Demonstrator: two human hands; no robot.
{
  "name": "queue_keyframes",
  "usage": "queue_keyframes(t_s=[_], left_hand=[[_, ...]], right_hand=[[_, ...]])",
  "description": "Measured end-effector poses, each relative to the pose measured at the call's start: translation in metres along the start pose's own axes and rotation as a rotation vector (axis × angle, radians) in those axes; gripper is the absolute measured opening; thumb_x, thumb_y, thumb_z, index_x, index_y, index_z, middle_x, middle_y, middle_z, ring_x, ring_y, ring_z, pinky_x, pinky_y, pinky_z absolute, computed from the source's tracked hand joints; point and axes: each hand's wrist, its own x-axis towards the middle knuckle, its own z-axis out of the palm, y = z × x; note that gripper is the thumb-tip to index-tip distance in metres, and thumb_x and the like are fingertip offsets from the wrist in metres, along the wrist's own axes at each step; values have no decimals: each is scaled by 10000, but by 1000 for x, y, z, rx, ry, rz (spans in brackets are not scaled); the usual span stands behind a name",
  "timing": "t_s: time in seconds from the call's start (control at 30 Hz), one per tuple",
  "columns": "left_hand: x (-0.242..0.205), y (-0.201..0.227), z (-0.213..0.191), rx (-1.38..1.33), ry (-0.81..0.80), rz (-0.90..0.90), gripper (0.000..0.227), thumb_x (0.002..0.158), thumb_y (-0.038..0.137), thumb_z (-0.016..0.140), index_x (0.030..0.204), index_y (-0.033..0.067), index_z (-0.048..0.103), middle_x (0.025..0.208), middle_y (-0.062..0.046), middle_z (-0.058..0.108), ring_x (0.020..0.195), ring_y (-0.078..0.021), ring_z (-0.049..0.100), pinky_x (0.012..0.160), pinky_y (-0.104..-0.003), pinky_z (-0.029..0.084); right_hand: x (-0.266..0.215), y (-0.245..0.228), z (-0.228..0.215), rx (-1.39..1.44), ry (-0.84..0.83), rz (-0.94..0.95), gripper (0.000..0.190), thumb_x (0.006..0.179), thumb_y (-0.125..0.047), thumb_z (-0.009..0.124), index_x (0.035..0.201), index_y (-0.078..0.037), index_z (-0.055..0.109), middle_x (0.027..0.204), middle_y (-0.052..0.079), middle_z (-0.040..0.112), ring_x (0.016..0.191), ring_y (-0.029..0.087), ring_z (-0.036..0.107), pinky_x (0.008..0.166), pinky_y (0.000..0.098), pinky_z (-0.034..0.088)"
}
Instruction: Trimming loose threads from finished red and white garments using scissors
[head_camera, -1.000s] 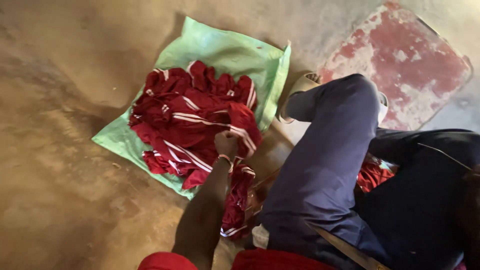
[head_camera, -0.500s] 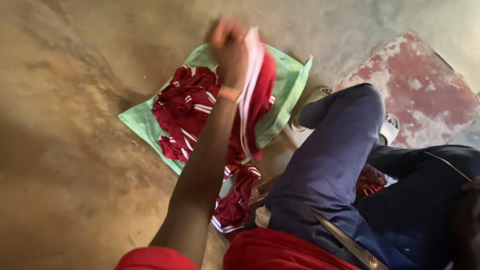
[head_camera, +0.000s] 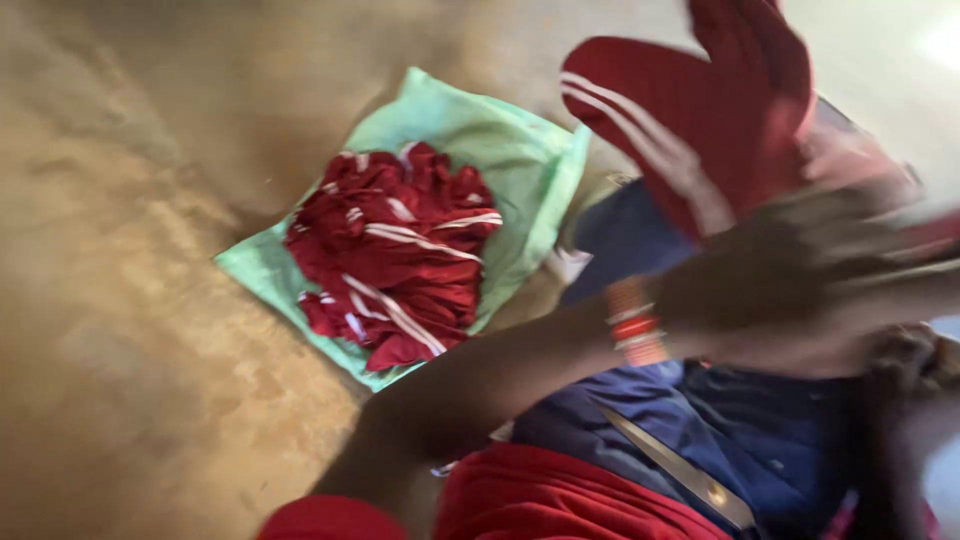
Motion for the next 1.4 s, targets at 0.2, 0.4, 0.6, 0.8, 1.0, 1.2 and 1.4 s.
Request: queue_keyframes(t_s=[0.2, 0.4, 0.6, 0.8, 1.0, 1.2, 1.4], left_hand=[[-77, 41, -82, 73, -326, -168, 479, 688, 19, 677, 1163, 78, 654, 971, -35, 718, 834, -242, 647, 922, -420, 405], [-95, 46, -98, -92, -84, -634, 335, 789, -47, 665, 1101, 30, 572, 1032, -89, 589, 827, -195, 543, 705, -304, 472], [-111, 14, -93, -103, -146, -984, 528, 805, 216, 733, 1260, 6, 566, 1076, -123, 645, 915, -215, 617, 782, -330, 525], [-71, 13, -71, -589, -33, -926, 452, 772, -5, 702, 1209, -10, 586, 1121, -123, 693, 957, -180, 662, 912, -283, 546], [-63, 2, -73, -395, 66, -743, 501, 737, -65, 644, 1229, 24, 620, 1138, -128, 680, 1065, -254, 660, 939, -359, 543], [-87, 2, -91, -7, 70, -646, 523, 688, -108, 602, 1156, 90, 724, 1063, -115, 720, 1037, -343, 705, 884, -427, 577], [-96, 9, -93, 212, 32, -611, 546, 675, -120, 664, 1185, 73, 660, 1108, -105, 642, 1058, -318, 629, 923, -421, 537]], right_hand=[[-7, -92, -22, 124, 103, 421, 419, 1096, -169, 478, 1274, 159, 671, 989, 276, 699, 828, 369, 619, 719, 429, 483], [-2, -97, -28, 340, 95, 653, 281, 1157, -204, 408, 1111, -51, 639, 900, 44, 605, 751, 128, 506, 662, 285, 411], [15, -164, -52, 791, 82, 662, 191, 1031, -172, 348, 1045, -120, 531, 851, -3, 509, 723, 85, 443, 675, 226, 379], [21, -220, -44, 931, -251, 450, 110, 1033, -131, 511, 1119, -68, 538, 956, 70, 638, 794, 141, 592, 784, 279, 518], [4, -278, -30, 810, -540, 415, 433, 765, -25, 867, 1021, -42, 518, 862, 48, 573, 679, 133, 572, 576, 238, 463], [-10, -277, -18, 827, -346, 403, 510, 746, 3, 884, 859, -110, 400, 746, 54, 580, 623, 116, 584, 507, 174, 437], [2, -248, -39, 403, -89, 286, 209, 910, 13, 705, 985, -29, 514, 766, 83, 583, 636, 132, 492, 537, 253, 363]])
